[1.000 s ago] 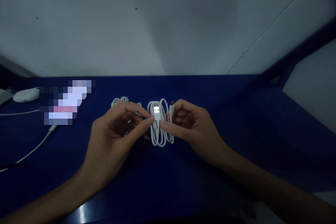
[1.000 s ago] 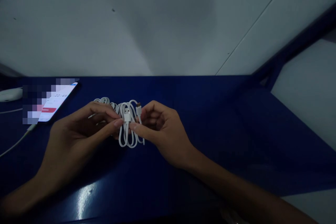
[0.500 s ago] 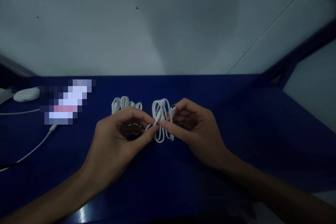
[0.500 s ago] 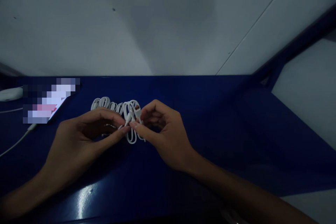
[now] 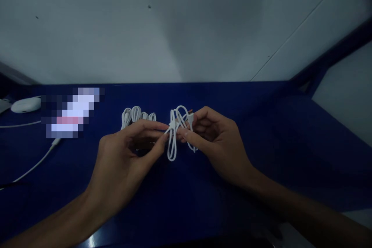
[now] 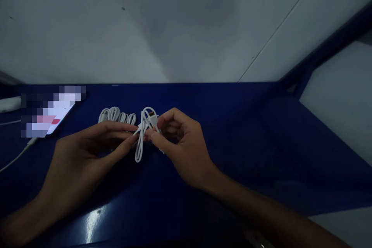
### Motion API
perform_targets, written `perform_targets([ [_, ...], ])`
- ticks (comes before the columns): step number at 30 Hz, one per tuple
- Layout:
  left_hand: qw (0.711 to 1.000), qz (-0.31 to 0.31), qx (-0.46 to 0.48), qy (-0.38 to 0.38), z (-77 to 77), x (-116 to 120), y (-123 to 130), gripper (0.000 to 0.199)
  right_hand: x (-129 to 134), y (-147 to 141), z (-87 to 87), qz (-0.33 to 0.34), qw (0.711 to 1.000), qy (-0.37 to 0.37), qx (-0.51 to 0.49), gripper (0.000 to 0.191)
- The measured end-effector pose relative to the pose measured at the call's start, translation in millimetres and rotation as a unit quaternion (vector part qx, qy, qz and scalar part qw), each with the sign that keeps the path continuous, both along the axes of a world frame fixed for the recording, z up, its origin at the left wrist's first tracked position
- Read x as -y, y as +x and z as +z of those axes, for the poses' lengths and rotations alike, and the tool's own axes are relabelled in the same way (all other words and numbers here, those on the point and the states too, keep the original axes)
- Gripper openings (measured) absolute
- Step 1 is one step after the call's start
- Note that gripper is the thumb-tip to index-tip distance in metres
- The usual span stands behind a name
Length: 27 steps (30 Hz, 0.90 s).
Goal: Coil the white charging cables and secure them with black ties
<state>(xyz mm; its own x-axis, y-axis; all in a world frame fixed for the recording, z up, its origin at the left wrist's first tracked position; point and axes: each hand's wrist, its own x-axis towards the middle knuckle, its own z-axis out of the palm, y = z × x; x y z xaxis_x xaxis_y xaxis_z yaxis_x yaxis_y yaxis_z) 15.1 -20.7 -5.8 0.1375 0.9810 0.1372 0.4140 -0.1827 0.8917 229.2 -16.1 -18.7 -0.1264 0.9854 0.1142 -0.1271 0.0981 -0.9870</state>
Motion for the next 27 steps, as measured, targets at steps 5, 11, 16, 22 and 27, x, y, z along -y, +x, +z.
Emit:
perform_targets([
  [5,0.979,0.020,-0.137,0.153,-5.3,6.5,3.8,0.029,3.3,0.2,-1.1,0.026,0.999,-0.027,0.020,0.016],
  [11,0.965,0.035,-0.157,0.207,-5.4,12.1,6.4,0.024,5.6,-3.7,-6.7,0.006,0.999,-0.009,0.048,0.021],
  [16,0.995,0.030,-0.056,0.073,-4.2,7.2,4.6,0.020,3.7,-6.1,-5.5,-0.009,1.000,-0.006,0.013,0.023],
  [22,0.986,-0.019,0.131,-0.104,-1.2,0.3,4.9,0.022,1.6,-7.0,-3.5,-0.011,1.000,-0.010,-0.025,0.024],
  [27,0.969,-0.061,0.189,-0.147,9.3,-2.9,6.8,0.019,2.7,-1.1,0.6,-0.009,1.000,-0.011,0.014,0.014],
])
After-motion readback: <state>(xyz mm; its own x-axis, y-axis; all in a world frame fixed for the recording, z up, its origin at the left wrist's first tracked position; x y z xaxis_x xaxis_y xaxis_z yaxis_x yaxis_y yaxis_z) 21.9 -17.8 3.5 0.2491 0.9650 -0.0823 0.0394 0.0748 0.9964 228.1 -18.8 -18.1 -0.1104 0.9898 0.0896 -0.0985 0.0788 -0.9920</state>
